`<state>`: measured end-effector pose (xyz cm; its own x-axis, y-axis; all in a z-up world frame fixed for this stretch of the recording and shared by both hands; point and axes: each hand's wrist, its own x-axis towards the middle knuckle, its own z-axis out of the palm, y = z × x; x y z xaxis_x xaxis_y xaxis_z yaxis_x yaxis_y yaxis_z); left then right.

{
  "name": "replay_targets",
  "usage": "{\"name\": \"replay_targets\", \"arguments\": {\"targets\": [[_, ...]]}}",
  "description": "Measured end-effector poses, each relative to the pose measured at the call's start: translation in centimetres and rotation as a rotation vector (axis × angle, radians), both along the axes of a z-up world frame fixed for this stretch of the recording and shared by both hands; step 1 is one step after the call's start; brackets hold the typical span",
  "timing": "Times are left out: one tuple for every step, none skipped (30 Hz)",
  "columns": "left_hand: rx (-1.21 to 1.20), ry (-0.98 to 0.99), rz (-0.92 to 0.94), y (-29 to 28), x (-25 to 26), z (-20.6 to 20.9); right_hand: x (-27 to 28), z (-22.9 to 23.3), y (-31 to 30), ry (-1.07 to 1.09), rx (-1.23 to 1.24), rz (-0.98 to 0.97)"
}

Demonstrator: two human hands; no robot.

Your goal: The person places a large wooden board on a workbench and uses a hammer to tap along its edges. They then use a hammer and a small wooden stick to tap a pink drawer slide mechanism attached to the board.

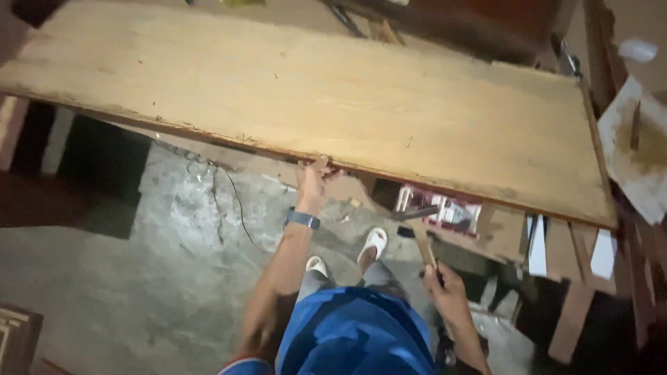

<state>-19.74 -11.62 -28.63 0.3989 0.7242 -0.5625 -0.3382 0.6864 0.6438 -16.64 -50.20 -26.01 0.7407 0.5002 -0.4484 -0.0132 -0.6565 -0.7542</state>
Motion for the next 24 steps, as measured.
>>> {"name": "replay_targets", "arguments": {"targets": [[-0.025, 0.022, -0.048, -0.4, -0.8, -0.8, -1.7, 0.5, 0.3, -0.013, 0.130, -0.085], [-0.039, 0.026, -0.066, -0.8, -1.7, -1.8, -3.1, 0.9, 0.3, -0.011, 0.116, -0.103], [-0.101, 0.171, -0.190, -0.9, -2.1, -2.6, -4.5, 1.2, 0.6, 0.019, 0.204, -0.133], [-0.159, 0.317, -0.316, -1.1, -2.4, -3.4, -5.8, 1.4, 0.9, 0.046, 0.293, -0.162], [-0.167, 0.319, -0.340, -0.8, -2.4, -8.4, -7.2, 1.3, 0.9, 0.043, 0.283, -0.185], [-0.171, 0.287, -0.264, -0.6, -2.4, -13.4, -8.7, 1.1, 1.0, 0.108, 0.305, -0.301], [-0.172, 0.252, -0.177, -0.2, -2.3, -18.3, -9.8, 0.9, 1.2, 0.170, 0.332, -0.407], [-0.178, 0.250, -0.190, -0.6, -3.1, -18.6, -10.6, 1.7, 1.4, 0.164, 0.326, -0.419], [-0.186, 0.195, -0.212, -0.7, -3.9, -18.9, -11.4, 2.3, 1.7, 0.087, 0.330, -0.353], [-0.194, 0.140, -0.233, -0.8, -4.6, -19.1, -12.1, 3.0, 2.1, 0.010, 0.332, -0.287], [-0.194, 0.137, -0.242, -0.9, -4.7, -17.9, -12.6, 2.3, 2.1, 0.004, 0.331, -0.295], [-0.178, 0.123, -0.220, -0.9, -4.8, -16.7, -13.1, 1.6, 2.1, 0.075, 0.417, -0.362], [-0.160, 0.106, -0.195, -1.0, -4.9, -15.5, -13.5, 0.8, 2.0, 0.146, 0.504, -0.425], [-0.159, 0.101, -0.200, -1.0, -5.1, -16.1, -13.4, 1.2, 2.4, 0.139, 0.506, -0.429], [-0.124, 0.102, -0.229, -1.0, -5.3, -16.6, -13.1, 1.6, 2.8, 0.168, 0.390, -0.455], [-0.089, 0.102, -0.257, -1.0, -5.4, -17.3, -12.8, 2.0, 3.2, 0.197, 0.274, -0.480], [-0.092, 0.095, -0.251, -1.3, -5.5, -15.6, -12.4, 1.8, 3.4, 0.191, 0.271, -0.473], [-0.057, 0.170, -0.262, -1.6, -5.5, -13.8, -11.9, 1.5, 3.6, 0.193, 0.277, -0.434], [-0.016, 0.244, -0.270, -1.4, -5.3, -11.9, -11.1, 1.3, 4.2, 0.193, 0.291, -0.391], [-0.012, 0.235, -0.260, -1.8, -4.3, -14.4, -9.9, -0.4, 3.8, 0.186, 0.295, -0.381], [-0.039, 0.272, -0.247, -2.0, -3.2, -16.9, -8.6, -2.2, 3.6, 0.127, 0.308, -0.324], [-0.067, 0.309, -0.233, -2.2, -2.0, -19.4, -7.2, -4.0, 3.4, 0.068, 0.321, -0.267], [-0.056, 0.297, -0.221, -2.6, -1.7, -19.4, -6.5, -0.9, 5.4, 0.059, 0.334, -0.253], [-0.047, 0.252, -0.201, -3.1, -1.3, -19.5, -5.8, 2.2, 7.2, 0.062, 0.338, -0.259]]}}
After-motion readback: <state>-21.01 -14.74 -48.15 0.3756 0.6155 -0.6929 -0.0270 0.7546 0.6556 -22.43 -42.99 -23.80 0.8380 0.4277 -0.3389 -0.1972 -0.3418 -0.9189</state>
